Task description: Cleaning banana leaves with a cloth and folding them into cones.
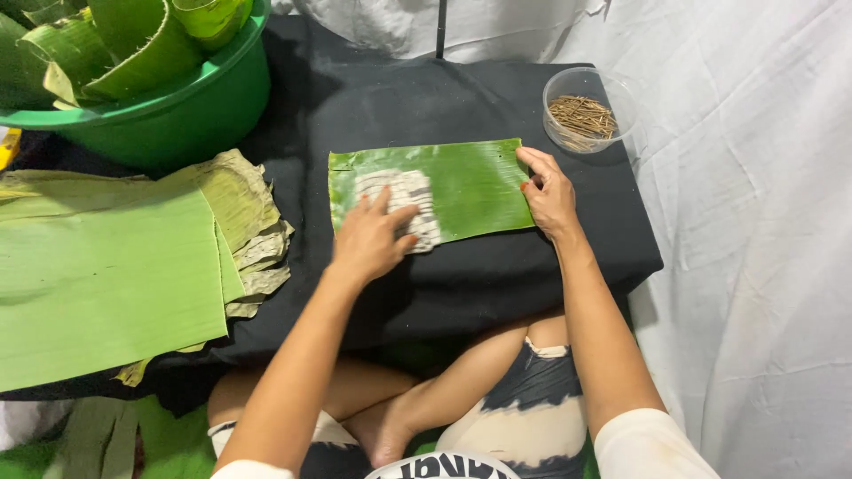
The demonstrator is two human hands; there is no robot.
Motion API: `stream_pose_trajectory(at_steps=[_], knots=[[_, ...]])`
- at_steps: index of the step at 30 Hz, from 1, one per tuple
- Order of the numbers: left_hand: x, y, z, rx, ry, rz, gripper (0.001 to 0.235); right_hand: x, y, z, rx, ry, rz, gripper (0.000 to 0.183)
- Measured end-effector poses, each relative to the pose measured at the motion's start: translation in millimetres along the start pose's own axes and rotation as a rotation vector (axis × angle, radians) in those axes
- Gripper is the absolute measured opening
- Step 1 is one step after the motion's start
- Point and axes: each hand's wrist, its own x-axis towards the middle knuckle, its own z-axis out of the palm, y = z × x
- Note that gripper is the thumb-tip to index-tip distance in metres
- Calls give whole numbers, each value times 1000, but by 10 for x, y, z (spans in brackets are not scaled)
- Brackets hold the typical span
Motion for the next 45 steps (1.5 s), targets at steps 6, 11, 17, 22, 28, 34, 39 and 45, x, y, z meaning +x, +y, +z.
stream_pose_trajectory(at_steps=[6,11,17,22,28,34,39,45], knots=[[486,688,349,-19,100,157,48,-4,-22,6,7,12,7,60],[532,661,403,-10,76,179,49,-17,-24,0,13,8,14,60],[-9,28,-63,-27,28,54,50,-18,-50,-17,62,-8,2,62],[-104,-99,-192,-28,-44,-24,51,-16,-66,-7,51,9,11,61],[486,526,199,-31,42,131,49,-28,-73,11,11,16,-20,61],[880,988,464,-25,51,223,49,-22,-102,18,47,35,31,62],[772,612,261,-12,23,139,50,-8,-80,1,32,19,26,61],[784,179,195,-9,22,12,50,-23,-119,2,41,8,4,61]])
